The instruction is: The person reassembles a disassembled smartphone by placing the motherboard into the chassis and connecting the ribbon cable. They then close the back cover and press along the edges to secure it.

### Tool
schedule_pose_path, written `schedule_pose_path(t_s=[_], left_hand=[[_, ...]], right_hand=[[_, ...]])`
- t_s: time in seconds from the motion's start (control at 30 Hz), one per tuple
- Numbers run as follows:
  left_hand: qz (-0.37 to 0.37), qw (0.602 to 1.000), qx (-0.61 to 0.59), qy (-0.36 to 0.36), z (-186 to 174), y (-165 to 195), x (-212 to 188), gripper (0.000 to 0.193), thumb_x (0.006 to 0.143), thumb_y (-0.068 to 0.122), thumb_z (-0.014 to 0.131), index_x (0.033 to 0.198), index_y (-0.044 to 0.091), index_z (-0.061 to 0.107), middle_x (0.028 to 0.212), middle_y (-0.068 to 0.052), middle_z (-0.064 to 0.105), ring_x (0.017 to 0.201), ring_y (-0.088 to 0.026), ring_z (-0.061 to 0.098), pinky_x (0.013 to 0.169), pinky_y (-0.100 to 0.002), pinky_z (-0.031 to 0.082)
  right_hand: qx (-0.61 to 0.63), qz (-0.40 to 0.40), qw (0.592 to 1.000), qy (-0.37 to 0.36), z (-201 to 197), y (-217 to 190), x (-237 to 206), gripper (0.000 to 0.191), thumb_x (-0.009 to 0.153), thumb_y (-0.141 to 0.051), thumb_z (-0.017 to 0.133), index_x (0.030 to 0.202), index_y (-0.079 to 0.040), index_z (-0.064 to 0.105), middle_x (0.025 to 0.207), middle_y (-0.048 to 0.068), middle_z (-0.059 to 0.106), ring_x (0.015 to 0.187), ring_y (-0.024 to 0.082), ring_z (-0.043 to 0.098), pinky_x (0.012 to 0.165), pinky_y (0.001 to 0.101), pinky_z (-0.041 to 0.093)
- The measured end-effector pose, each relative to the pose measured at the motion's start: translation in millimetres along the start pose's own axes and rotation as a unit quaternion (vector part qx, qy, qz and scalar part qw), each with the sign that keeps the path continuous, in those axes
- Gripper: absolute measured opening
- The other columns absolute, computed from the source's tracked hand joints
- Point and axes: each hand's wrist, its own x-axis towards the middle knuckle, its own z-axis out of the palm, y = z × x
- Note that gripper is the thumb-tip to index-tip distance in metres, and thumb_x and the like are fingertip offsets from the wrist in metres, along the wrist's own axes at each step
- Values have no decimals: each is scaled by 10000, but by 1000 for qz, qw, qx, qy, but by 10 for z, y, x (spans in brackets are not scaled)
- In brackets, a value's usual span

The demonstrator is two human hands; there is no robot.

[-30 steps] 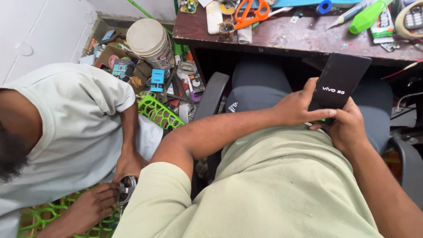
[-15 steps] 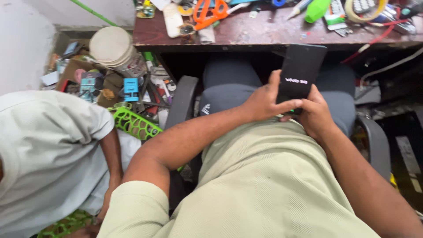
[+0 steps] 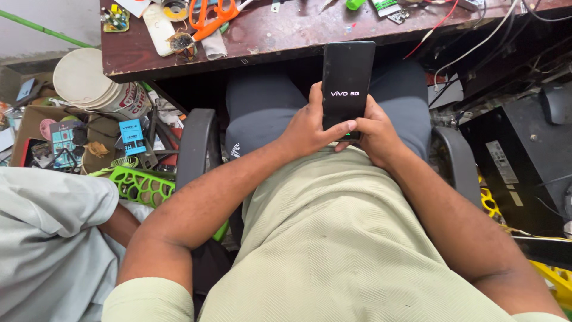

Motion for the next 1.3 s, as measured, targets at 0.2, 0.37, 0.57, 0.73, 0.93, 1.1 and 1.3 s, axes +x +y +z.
schedule_pose_path(t_s=[0.2, 0.37, 0.57, 0.73, 0.93, 1.1, 1.3], left_hand=[[0, 1000, -6, -5, 7, -35, -11, 859, 956, 462, 726, 1497, 33, 215, 1235, -209, 702, 1107, -360, 746, 938, -428, 586], [3, 1000, 10, 7, 29, -70, -9, 874, 948, 443, 751, 1480, 21, 200, 1218, -225, 697, 1101, -373, 740, 922, -433, 585], [-1, 1000, 13, -14, 30, -102, -45, 863, 962, 439, 745, 1485, 30, 195, 1225, -222, 708, 1115, -368, 751, 933, -429, 594], [15, 1000, 18, 12, 4, 4, -13, 784, 1009, 414, 736, 1516, 39, 270, 1191, -179, 700, 1038, -317, 749, 887, -414, 594], [39, 986, 71, 147, -78, 415, -73, 329, 1025, 288, 674, 1266, 88, 573, 1033, -91, 630, 723, -194, 687, 671, -344, 561], [159, 979, 66, -108, -123, 788, -218, 87, 1023, 222, 682, 1065, 149, 707, 965, -5, 688, 870, -219, 689, 762, -355, 546], [156, 950, 34, -268, -112, 966, -282, 67, 928, 204, 701, 993, 210, 715, 882, 49, 670, 780, -135, 683, 670, -318, 525]], right_hand=[[0, 8, 1000, 8, -5, 9, -1, 522, 898, -48, 578, 1403, -107, 459, 1169, 102, 654, 941, 219, 702, 635, 380, 638], [-15, -3, 1000, -3, -51, 5, 8, 598, 851, -31, 586, 1425, -100, 434, 1176, 107, 651, 945, 226, 706, 634, 382, 641], [-24, -6, 1000, -1, -104, -2, -13, 630, 837, 0, 591, 1436, -86, 416, 1182, 111, 647, 941, 227, 704, 626, 371, 643], [-8, -8, 1000, 17, -106, 4, -25, 552, 843, 4, 604, 1372, -72, 466, 1141, 115, 659, 904, 232, 714, 593, 369, 642], [39, -30, 998, 36, -166, 15, -21, 492, 846, -4, 590, 1331, -59, 523, 1125, 135, 665, 858, 237, 711, 564, 357, 621], [80, -91, 992, 21, -140, 141, 18, 577, 816, 47, 574, 1383, -38, 508, 1187, 98, 652, 1021, 180, 670, 897, 313, 598], [40, -56, 998, 13, -62, 247, 35, 532, 806, 53, 605, 1326, -3, 510, 1154, 85, 658, 1034, 173, 648, 959, 325, 549]])
